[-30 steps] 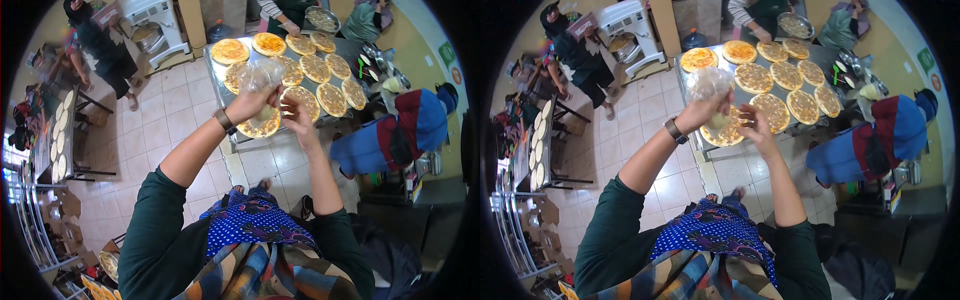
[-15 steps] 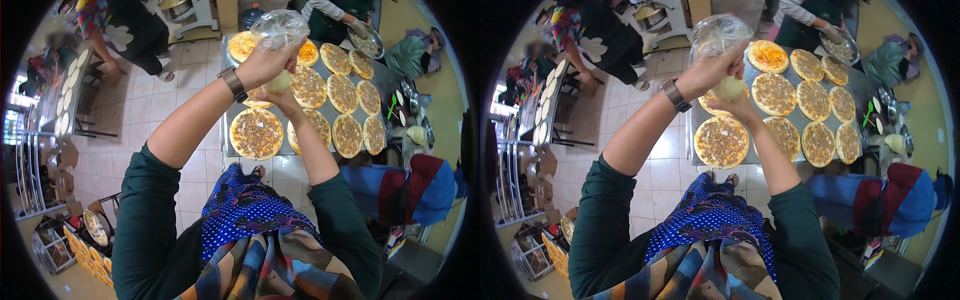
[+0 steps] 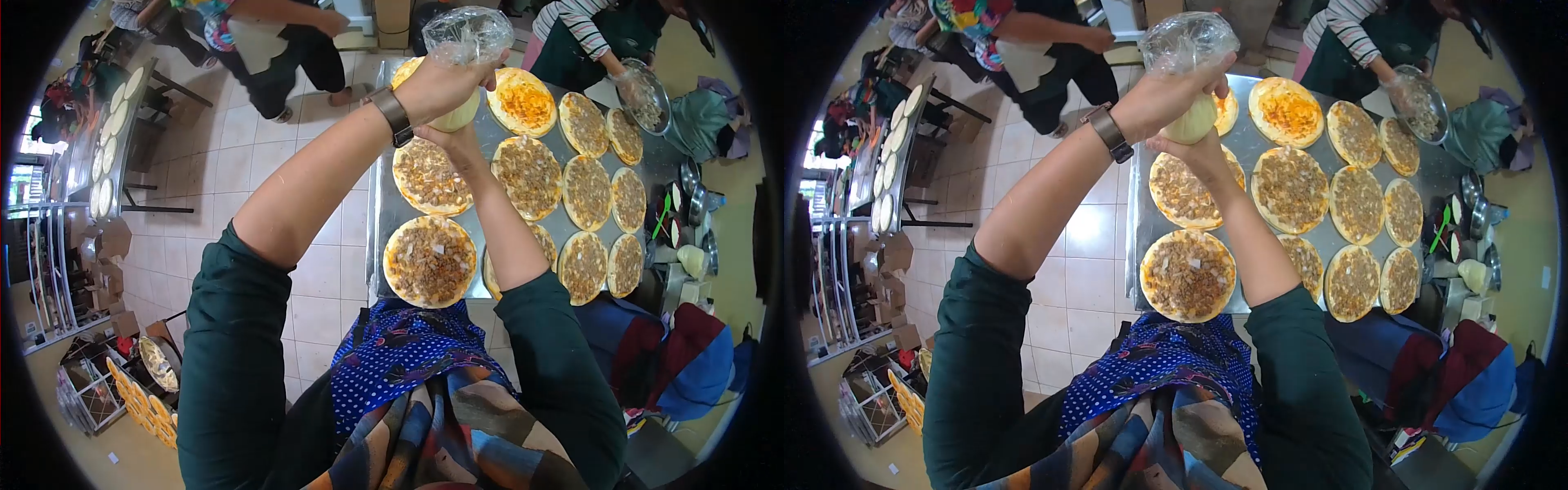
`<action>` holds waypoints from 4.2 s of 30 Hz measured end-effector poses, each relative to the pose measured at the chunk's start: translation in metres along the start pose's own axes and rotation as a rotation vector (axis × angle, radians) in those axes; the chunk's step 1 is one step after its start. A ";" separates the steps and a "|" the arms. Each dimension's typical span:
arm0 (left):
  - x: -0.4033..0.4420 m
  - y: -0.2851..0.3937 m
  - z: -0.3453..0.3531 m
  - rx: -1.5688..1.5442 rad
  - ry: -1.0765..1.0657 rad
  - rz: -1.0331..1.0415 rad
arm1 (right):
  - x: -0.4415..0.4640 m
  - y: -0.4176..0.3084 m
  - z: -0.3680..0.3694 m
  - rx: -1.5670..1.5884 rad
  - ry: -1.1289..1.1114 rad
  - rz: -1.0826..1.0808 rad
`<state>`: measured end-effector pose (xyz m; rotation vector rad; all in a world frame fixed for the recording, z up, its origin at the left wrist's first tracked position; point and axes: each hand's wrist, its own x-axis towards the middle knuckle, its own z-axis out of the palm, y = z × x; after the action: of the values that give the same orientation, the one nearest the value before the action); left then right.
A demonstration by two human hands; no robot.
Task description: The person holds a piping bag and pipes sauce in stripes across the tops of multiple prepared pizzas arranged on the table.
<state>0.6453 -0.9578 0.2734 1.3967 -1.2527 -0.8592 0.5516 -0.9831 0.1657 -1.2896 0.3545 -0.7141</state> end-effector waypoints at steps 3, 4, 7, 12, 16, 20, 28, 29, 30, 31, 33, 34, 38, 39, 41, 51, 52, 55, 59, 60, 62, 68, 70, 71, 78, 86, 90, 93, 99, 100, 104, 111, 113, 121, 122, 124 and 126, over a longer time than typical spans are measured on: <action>0.014 -0.024 -0.014 0.095 -0.031 0.024 | 0.019 0.022 -0.006 -0.065 0.023 -0.007; 0.017 -0.028 -0.018 0.092 -0.044 0.011 | 0.025 0.025 -0.008 -0.040 -0.013 0.052; 0.025 -0.040 -0.029 0.096 -0.082 -0.005 | 0.038 0.047 -0.012 -0.015 -0.038 0.079; 0.036 -0.060 -0.039 0.079 -0.086 -0.086 | 0.053 0.083 -0.015 0.006 -0.003 0.035; 0.037 -0.074 -0.042 0.113 -0.043 -0.117 | 0.060 0.100 -0.013 0.081 0.044 0.040; 0.039 -0.089 -0.044 0.156 -0.077 -0.092 | 0.066 0.103 -0.015 0.185 0.033 0.098; 0.069 -0.107 -0.013 0.252 -0.125 0.014 | 0.077 0.115 -0.078 0.138 0.222 0.054; 0.074 -0.108 -0.012 0.196 -0.183 -0.016 | 0.077 0.116 -0.086 0.042 0.200 0.045; 0.073 -0.110 -0.013 0.194 -0.182 -0.015 | 0.077 0.119 -0.083 0.040 0.199 0.046; 0.070 -0.112 -0.013 0.250 -0.129 0.001 | 0.076 0.124 -0.077 0.126 0.205 0.082; 0.054 -0.089 -0.024 0.396 -0.118 -0.080 | 0.073 0.132 -0.059 0.211 0.215 0.116; 0.050 -0.093 -0.033 0.396 -0.124 -0.078 | 0.068 0.134 -0.039 0.171 0.144 0.100; 0.041 -0.105 -0.037 0.279 -0.132 -0.079 | 0.066 0.146 -0.014 0.146 0.160 0.069; 0.043 -0.106 -0.030 0.216 -0.093 -0.100 | 0.072 0.167 -0.035 0.026 0.177 -0.148; 0.048 -0.105 -0.018 0.143 -0.066 -0.037 | 0.072 0.137 -0.061 0.055 0.181 -0.093; 0.028 -0.115 -0.036 0.191 -0.042 -0.092 | 0.058 0.156 -0.027 -0.345 0.017 -0.120; 0.027 -0.115 -0.038 0.265 -0.076 -0.120 | 0.055 0.151 -0.014 -0.263 0.067 -0.148; 0.035 -0.111 -0.020 0.214 -0.112 -0.157 | 0.060 0.151 -0.036 0.107 0.165 0.002; 0.056 -0.099 0.012 0.107 -0.175 -0.154 | 0.066 0.103 -0.105 -0.134 0.105 -0.132; 0.055 -0.100 0.011 0.105 -0.173 -0.154 | 0.065 0.097 -0.100 -0.136 0.104 -0.130; 0.051 -0.101 0.005 0.227 -0.163 -0.143 | 0.062 0.093 -0.079 -0.126 0.114 -0.077; 0.015 -0.113 -0.031 0.148 -0.116 -0.251 | 0.038 0.130 -0.001 -0.293 0.040 -0.175; 0.019 -0.112 -0.025 0.186 -0.105 -0.278 | 0.040 0.125 -0.023 -0.062 0.113 0.034; 0.027 -0.110 -0.013 0.120 -0.114 -0.192 | 0.042 0.115 -0.041 -0.019 0.130 0.035; 0.035 -0.080 0.011 -0.124 -0.097 -0.034 | 0.036 0.041 -0.111 -0.326 0.025 0.199; -0.006 -0.069 0.008 0.015 -0.020 0.057 | 0.033 0.102 -0.155 0.060 0.476 0.451; -0.020 -0.061 0.001 -0.009 -0.003 -0.074 | 0.063 0.121 -0.160 0.149 0.578 0.692; -0.024 -0.065 0.003 -0.061 -0.014 -0.058 | 0.078 0.118 -0.153 0.157 0.636 0.735; -0.025 -0.065 0.008 -0.012 -0.045 0.043 | 0.096 0.096 -0.133 0.430 0.669 0.635; -0.025 -0.065 0.009 -0.013 -0.045 0.041 | 0.098 0.097 -0.134 0.472 0.639 0.580; -0.024 -0.064 0.010 -0.088 -0.007 0.039 | 0.107 0.103 -0.138 0.528 0.634 0.563; -0.024 -0.069 0.012 -0.137 -0.010 -0.039 | 0.124 0.109 -0.142 0.568 0.630 0.454; -0.023 -0.069 0.012 -0.143 -0.009 -0.041 | 0.129 0.120 -0.149 0.565 0.615 0.440; -0.007 -0.070 0.008 -0.283 0.015 -0.114 | 0.092 0.089 -0.142 -0.417 0.455 0.076; -0.001 -0.070 0.006 -0.283 0.014 -0.101 | 0.080 0.069 -0.136 -0.418 0.449 0.080; 0.009 -0.066 0.003 -0.284 0.020 -0.093 | 0.054 0.031 -0.124 -0.069 -0.164 0.268; 0.019 -0.056 0.002 -0.280 0.021 0.024 | 0.026 0.033 -0.111 -0.134 -0.205 0.191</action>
<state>0.6608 -0.9811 0.2208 1.1615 -1.0843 -0.9607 0.5121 -1.0789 0.1085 -1.4204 0.3568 -0.3977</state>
